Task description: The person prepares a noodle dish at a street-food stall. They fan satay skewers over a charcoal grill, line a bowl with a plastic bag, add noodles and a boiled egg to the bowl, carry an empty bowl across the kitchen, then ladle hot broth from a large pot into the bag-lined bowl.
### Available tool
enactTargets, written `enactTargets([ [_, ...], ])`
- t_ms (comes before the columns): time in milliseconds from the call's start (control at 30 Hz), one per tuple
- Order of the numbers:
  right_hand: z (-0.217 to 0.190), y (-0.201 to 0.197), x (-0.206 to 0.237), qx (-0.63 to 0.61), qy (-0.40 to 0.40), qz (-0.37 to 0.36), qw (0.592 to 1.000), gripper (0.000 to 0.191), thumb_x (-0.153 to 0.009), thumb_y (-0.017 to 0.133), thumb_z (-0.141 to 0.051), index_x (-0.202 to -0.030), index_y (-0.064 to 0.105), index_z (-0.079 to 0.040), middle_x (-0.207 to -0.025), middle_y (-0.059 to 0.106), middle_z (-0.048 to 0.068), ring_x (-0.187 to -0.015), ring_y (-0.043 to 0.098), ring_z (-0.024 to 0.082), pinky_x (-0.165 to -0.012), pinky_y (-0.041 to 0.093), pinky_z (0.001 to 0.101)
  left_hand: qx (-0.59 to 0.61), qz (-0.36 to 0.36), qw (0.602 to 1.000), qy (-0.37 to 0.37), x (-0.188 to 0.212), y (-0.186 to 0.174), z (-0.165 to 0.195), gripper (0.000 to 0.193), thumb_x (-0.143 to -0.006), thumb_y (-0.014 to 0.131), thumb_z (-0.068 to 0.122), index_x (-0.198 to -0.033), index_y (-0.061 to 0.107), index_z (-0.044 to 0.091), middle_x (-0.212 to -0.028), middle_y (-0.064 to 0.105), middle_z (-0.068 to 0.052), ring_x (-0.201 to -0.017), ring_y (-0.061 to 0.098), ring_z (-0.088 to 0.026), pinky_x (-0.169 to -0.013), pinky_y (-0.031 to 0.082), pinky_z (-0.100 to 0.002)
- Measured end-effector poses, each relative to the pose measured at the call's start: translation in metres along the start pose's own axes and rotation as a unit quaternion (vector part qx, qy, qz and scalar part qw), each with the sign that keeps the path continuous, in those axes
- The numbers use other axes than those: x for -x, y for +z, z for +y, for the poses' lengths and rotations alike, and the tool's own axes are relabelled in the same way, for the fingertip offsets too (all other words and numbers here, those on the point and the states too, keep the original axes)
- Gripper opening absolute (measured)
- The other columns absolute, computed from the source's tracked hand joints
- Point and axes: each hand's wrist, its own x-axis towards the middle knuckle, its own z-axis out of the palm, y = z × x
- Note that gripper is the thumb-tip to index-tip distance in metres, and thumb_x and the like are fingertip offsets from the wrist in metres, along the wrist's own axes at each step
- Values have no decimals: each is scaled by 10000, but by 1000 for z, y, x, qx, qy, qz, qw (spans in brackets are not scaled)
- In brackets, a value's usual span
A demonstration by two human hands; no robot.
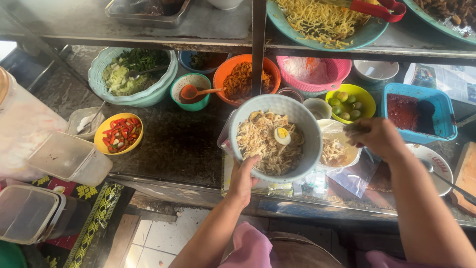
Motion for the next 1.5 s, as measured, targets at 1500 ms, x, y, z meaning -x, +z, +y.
enactTargets([
  [1500,0,-91,-22,364,-151,155,906,500,-743,755,-139,-1231,649,-122,-1141,665,186,-1018,669,406,-842,537,492,-109,-196,957,-186,-191,217,-99,600,-904,686,456,-1366,574,90,-1274,647,-131,-934,691,-221,-675,610,-380],
])
